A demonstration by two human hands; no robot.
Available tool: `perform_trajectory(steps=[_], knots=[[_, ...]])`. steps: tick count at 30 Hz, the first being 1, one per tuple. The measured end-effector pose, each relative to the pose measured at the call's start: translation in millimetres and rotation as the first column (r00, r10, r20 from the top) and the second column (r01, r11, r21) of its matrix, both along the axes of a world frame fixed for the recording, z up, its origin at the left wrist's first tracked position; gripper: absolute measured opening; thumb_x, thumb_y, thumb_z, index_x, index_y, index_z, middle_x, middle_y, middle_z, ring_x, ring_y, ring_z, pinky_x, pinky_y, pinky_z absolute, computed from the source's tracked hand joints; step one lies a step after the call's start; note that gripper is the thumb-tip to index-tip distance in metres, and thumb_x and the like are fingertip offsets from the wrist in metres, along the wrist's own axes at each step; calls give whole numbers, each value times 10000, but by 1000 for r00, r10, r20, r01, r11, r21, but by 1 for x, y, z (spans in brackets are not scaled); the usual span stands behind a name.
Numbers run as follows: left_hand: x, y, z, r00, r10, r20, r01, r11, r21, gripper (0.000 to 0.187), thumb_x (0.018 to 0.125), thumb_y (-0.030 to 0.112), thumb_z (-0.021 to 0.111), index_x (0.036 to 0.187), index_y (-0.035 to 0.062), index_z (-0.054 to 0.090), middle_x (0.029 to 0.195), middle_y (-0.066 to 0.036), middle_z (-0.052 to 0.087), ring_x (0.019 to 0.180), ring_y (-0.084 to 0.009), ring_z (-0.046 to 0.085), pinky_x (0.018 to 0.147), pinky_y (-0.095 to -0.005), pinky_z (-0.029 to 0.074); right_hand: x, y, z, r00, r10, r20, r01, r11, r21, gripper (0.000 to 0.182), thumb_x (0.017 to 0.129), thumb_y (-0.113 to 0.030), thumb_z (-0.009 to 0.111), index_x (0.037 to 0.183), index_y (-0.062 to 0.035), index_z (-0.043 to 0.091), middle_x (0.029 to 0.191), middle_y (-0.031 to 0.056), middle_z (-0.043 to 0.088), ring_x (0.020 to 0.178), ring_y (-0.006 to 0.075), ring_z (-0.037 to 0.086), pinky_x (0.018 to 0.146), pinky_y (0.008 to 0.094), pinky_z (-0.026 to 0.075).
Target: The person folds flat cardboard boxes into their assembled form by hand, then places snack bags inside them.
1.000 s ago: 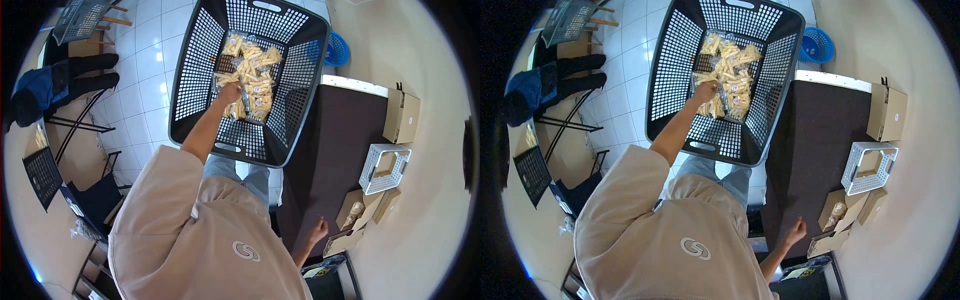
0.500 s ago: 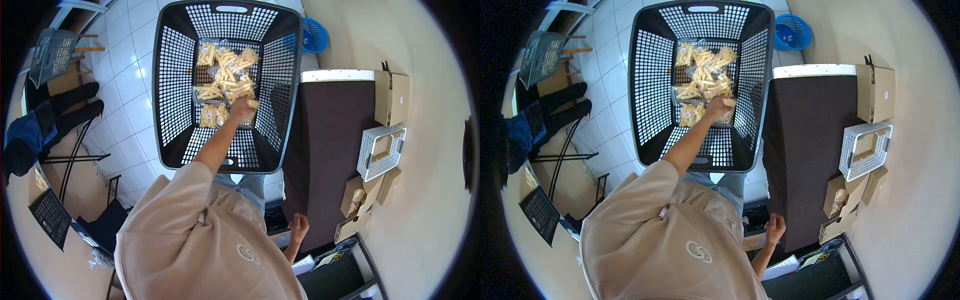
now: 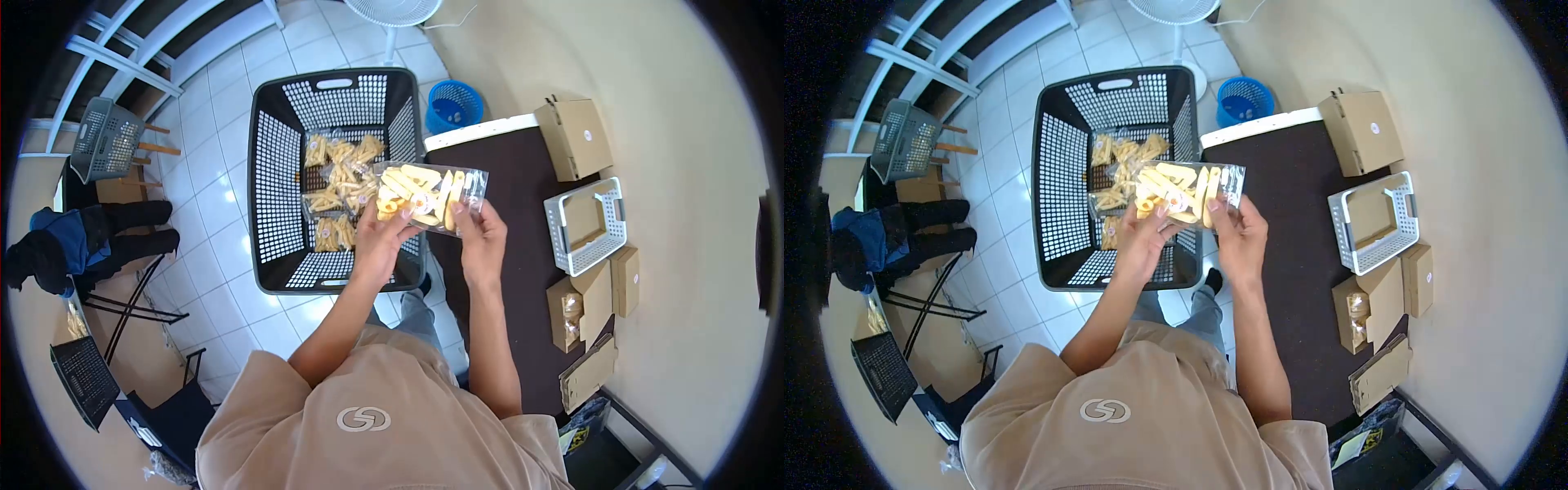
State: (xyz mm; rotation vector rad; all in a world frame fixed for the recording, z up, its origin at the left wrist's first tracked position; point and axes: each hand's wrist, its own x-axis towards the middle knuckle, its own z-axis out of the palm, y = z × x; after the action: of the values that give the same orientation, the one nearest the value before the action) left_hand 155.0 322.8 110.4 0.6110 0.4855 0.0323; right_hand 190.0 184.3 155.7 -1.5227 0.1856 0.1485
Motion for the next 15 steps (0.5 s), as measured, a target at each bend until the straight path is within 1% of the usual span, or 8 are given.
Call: perform_trajectory(steps=[2, 3, 4, 7, 9, 12, 13, 15], knots=[[-7, -10, 15, 987, 44, 155, -86, 958, 273, 444, 902, 58, 594, 1301, 81, 400, 1143, -96, 582, 1032, -184, 590, 860, -330, 523, -1, -34, 24, 996, 58, 66, -65, 993, 102, 96, 908, -54, 611, 942, 34, 634, 809, -6, 619, 713, 27, 519, 625, 198, 419], [-6, -12, 29, 989, 87, 117, -118, 950, 290, 480, 900, 58, 592, 1323, 103, 370, 1106, -89, 578, 1008, -163, 584, 870, -304, 509, -4, -51, 30, 993, 54, 104, -60, 996, 63, 94, 906, -55, 614, 900, 34, 639, 773, -20, 592, 685, 14, 485, 591, 194, 390], [-6, -15, 38, 969, 63, 240, -146, 927, 345, 492, 899, 92, 608, 1324, 98, 360, 1113, -97, 573, 1012, -159, 583, 850, -285, 512, -10, -68, 39, 992, 35, 119, -43, 997, 70, 94, 906, -55, 614, 900, 34, 639, 773, -20, 592, 685, 14, 485, 591, 194, 390], [-9, -57, 81, 910, -201, 362, 56, 926, 373, 505, 861, 70, 656, 1291, 80, 391, 1114, -104, 564, 1021, -151, 574, 805, -284, 527, -30, -115, 76, 970, 81, 228, -59, 993, -103, 105, 899, -48, 618, 906, 52, 649, 778, -8, 601, 696, 13, 488, 591, 189, 392], [-10, -96, 105, 797, -546, 258, 191, 632, 751, 487, 816, 44, 707, 1218, 59, 434, 1069, -104, 575, 926, -133, 604, 692, -261, 545, -44, -144, 87, 963, 54, 265, -28, 995, -100, 108, 899, -48, 618, 908, 54, 650, 779, -3, 607, 699, 15, 493, 595, 190, 396], [-15, -139, 125, 766, -628, 137, 414, 646, 642, 448, 792, 8, 721, 1151, 47, 455, 987, -88, 582, 792, -109, 616, 584, -232, 535, -64, -185, 98, 955, -18, 294, 44, 996, -83, 105, 894, -45, 617, 903, 53, 654, 772, 7, 619, 702, 23, 512, 603, 197, 414], [-20, -157, 122, 760, -607, 233, 356, 688, 633, 412, 809, 18, 707, 1130, 51, 450, 944, -76, 586, 688, -97, 609, 519, -216, 518, -70, -199, 91, 946, -40, 323, 67, 995, -72, 102, 891, -43, 617, 903, 52, 654, 771, 10, 621, 699, 27, 519, 603, 201, 420], [-33, -182, 121, 733, -649, 203, 393, 648, 652, 398, 830, 26, 685, 1142, 53, 442, 949, -81, 582, 720, -102, 608, 520, -225, 522, -88, -226, 81, 941, -97, 326, 118, 992, -46, 95, 882, -41, 622, 891, 48, 654, 757, 8, 622, 684, 35, 525, 597, 209, 425]])
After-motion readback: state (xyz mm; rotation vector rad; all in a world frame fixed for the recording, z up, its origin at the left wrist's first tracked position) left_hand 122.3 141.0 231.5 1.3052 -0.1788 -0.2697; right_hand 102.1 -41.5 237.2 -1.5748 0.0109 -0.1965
